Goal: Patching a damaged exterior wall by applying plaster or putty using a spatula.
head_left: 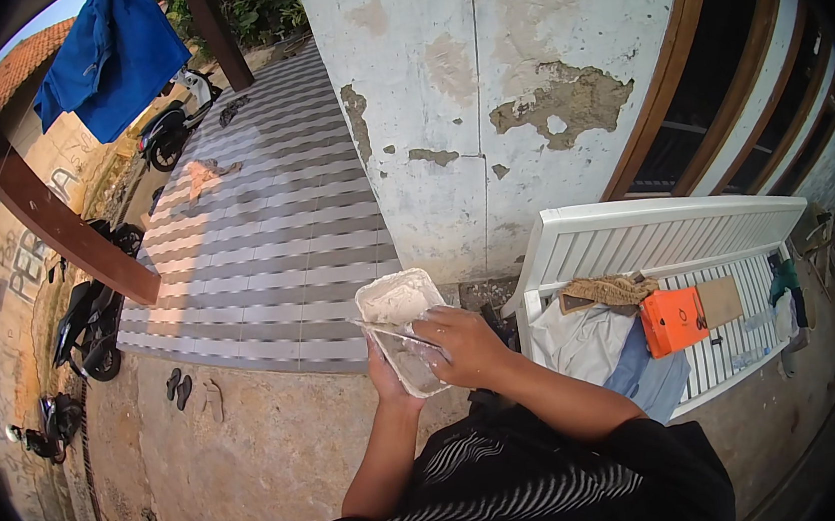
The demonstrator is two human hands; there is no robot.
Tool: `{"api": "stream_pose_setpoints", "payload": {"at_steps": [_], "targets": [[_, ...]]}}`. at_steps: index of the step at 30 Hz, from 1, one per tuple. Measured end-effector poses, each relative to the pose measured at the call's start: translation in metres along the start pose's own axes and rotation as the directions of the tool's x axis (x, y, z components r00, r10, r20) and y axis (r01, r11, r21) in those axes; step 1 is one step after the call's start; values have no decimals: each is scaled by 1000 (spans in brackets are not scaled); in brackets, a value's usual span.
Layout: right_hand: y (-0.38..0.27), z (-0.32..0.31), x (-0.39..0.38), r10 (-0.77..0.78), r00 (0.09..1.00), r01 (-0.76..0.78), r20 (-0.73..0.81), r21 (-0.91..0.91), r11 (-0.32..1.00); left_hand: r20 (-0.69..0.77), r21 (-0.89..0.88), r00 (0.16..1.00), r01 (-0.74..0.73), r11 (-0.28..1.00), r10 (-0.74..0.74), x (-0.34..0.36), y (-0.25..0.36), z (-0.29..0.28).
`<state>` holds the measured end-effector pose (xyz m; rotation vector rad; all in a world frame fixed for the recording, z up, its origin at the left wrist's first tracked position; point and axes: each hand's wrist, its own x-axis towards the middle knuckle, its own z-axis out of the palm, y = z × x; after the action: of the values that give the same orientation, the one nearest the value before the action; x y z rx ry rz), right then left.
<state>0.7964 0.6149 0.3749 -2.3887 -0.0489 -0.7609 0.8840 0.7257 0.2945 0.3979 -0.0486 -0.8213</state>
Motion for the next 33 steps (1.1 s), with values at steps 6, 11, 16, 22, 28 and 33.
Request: {"api": "stream_pose_setpoints", "payload": {"at_steps": [6,11,16,22,28,33], "targets": [[68,-50,36,255,966,-231,-41,302,925,-5,-73,1000,-10,997,10,66,-15,24],[119,-83,62,382,911,-330,-158,276,902,34,-12,999,-9,1000,10,100,-30,42],[135,-58,58,92,972,-102,-216,-36,994,40,21,999,26,999,-27,122,-55,63],[122,-56,69,101,989,-101,-105,7,995,38,2,995,87,996,-87,159,-62,50],[124,-64,88,110,984,-106,-141,37,994,100,104,995,-2,995,-8,211,-53,46],[142,-84,99,209,945,-191,-251,94,977,75,100,997,13,995,-20,237,-51,88]]}}
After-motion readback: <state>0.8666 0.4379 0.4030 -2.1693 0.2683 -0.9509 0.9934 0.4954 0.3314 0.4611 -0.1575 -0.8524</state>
